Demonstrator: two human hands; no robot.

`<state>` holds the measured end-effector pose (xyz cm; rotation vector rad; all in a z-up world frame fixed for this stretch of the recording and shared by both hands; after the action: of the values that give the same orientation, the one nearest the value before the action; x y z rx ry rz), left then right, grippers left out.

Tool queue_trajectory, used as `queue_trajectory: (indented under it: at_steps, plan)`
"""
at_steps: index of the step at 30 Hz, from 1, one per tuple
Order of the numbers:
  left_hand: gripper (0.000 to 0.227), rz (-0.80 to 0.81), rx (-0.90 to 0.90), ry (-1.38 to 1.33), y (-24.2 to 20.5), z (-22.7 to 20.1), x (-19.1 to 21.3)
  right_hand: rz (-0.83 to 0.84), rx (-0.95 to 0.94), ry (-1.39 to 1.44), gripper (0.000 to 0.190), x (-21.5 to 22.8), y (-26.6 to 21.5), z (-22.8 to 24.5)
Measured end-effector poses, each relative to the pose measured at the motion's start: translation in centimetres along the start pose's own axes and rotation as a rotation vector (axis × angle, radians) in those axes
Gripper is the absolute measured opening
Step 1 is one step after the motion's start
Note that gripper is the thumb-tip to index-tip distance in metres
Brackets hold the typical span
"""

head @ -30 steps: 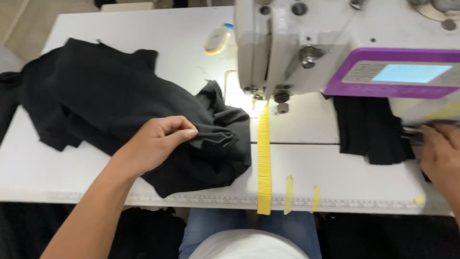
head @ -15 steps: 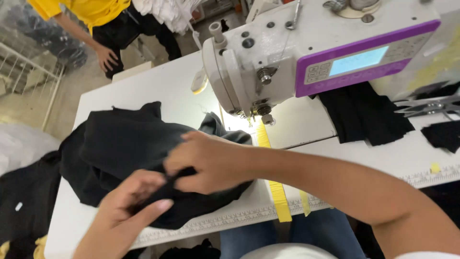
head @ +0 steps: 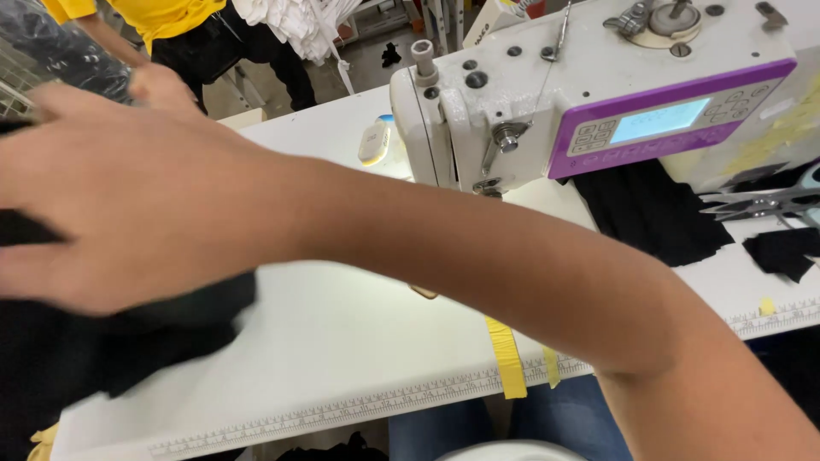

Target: Trimming loose threads from a black garment using hand snips at a sewing workstation.

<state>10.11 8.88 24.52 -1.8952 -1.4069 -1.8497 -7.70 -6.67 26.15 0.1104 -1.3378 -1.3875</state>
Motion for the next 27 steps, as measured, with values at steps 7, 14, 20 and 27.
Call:
queue_trajectory:
  at_steps: [7, 14, 20, 27]
  plan:
    - [0.016, -0.173, -0.489, 0.254, 7.5, -7.8, -12.7, 0.054, -0.476, 0.628, 0.086, -0.6, -12.7, 5.0]
    - [0.021, 0.361, -0.202, -0.167, -8.4, -12.1, -31.4, 0.010, -1.420, 1.285, 0.054, -4.8, -33.1, 2.0]
    - [0.036, 0.315, -0.294, -0.175, -7.8, -13.8, -28.0, 0.012, -0.842, 0.310, 0.055, -0.3, -31.6, -0.7]
    - [0.023, 0.351, -0.661, -0.366, -12.0, -13.8, -25.2, 0.232, -0.172, -0.177, 0.028, -3.1, -30.3, -4.1]
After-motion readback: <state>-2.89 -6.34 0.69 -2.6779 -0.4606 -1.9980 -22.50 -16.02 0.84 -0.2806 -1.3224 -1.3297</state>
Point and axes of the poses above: each hand's wrist, its own y-axis towards the middle knuckle, its own x-axis out of the back of the hand, z = x × y, the point moved 2 cm from there along y, towards the middle knuckle, and after that the axes turned 1 degree about -z, right-handed, at the moved point
